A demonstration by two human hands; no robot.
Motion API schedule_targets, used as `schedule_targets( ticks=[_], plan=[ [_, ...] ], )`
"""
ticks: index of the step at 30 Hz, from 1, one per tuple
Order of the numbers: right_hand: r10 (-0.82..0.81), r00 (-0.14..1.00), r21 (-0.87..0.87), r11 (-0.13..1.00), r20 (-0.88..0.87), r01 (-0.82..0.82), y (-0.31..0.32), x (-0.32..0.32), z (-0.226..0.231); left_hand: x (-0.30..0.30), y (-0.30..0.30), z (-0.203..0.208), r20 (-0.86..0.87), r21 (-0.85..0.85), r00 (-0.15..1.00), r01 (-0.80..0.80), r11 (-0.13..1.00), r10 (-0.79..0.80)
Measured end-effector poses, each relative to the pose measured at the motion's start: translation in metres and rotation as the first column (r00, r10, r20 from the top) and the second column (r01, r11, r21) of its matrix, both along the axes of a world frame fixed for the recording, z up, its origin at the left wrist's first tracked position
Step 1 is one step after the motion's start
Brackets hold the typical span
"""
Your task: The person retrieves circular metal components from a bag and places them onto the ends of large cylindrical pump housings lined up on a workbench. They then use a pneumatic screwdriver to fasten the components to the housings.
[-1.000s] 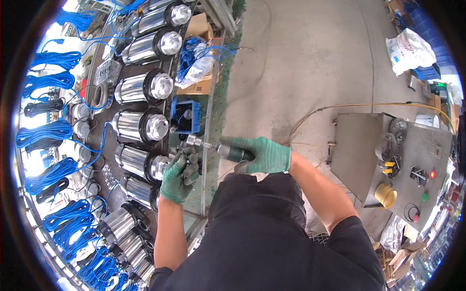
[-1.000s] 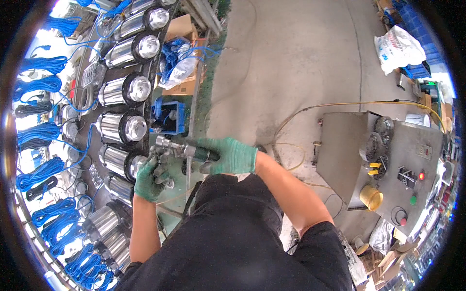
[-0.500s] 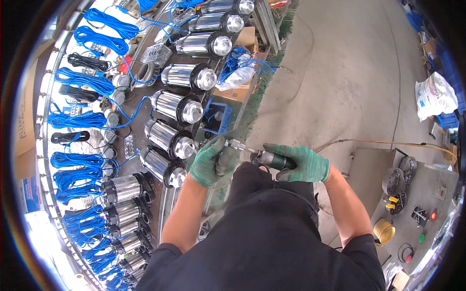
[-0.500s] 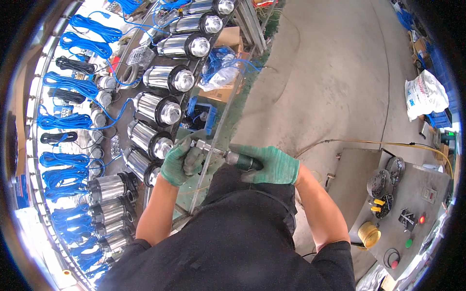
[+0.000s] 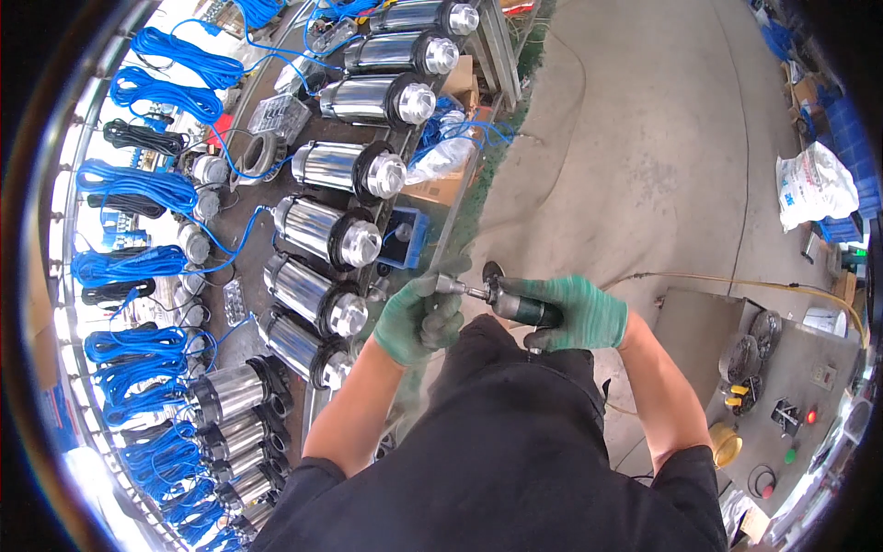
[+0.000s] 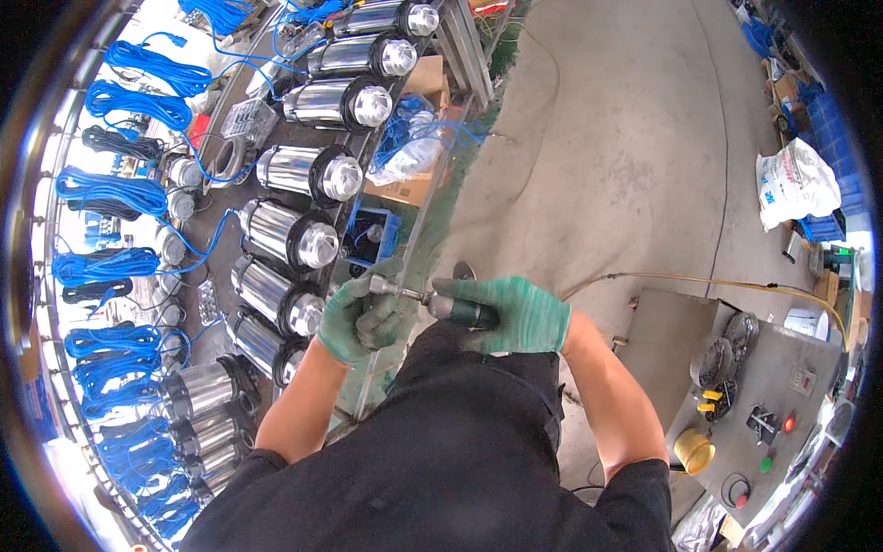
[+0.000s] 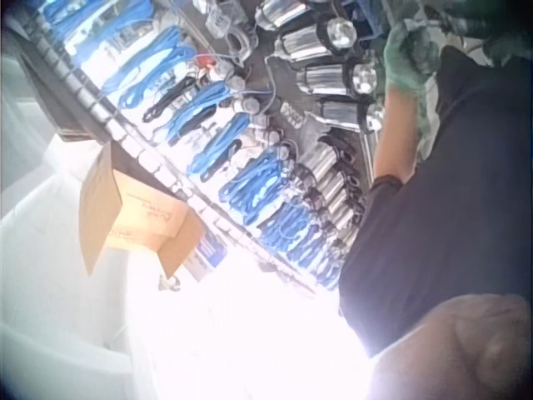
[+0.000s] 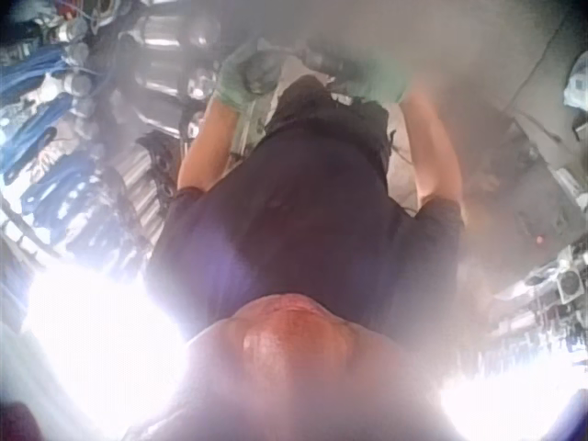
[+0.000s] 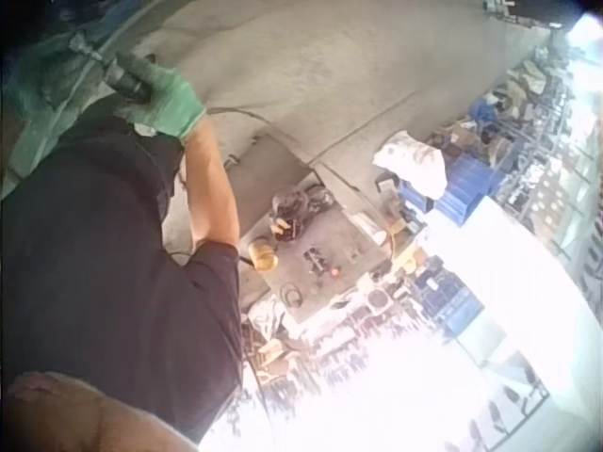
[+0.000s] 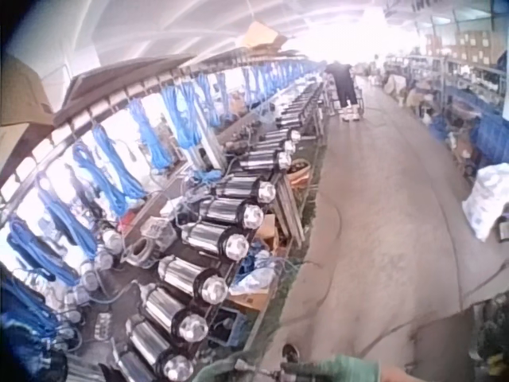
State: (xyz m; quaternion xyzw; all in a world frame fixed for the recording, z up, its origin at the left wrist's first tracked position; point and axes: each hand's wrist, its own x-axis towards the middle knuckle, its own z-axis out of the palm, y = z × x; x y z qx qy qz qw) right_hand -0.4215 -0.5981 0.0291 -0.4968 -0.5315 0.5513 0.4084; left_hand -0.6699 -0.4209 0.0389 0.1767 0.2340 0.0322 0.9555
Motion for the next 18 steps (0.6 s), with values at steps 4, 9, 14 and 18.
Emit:
schedule_targets(
  ticks=[4, 9, 14, 18],
  plan=[
    [-0.015, 0.998, 0.039, 0.999, 0.065, 0.013, 0.039, 0.002, -0.008, 0.011, 0.042, 0.008, -0.215, 0.144, 0.977, 0.023, 0.989, 0.008],
    [-0.066, 0.994, -0.079, 0.994, 0.087, 0.073, 0.11, 0.007, -0.038, -0.009, 0.15, -0.02, -0.294, 0.922, 0.865, 0.145, 0.358, 0.407],
    [-0.104, 0.994, -0.177, 0.978, 0.033, 0.109, 0.178, 0.011, -0.105, 0.001, 0.245, -0.018, -0.547, 0.597, 0.609, 0.765, -0.243, 0.574],
    [-0.058, 0.987, -0.179, 0.98, 0.153, 0.085, 0.219, 0.012, -0.125, 0.023, 0.279, -0.019, -0.719, 0.335, 0.437, 0.899, -0.282, 0.54]
  ],
)
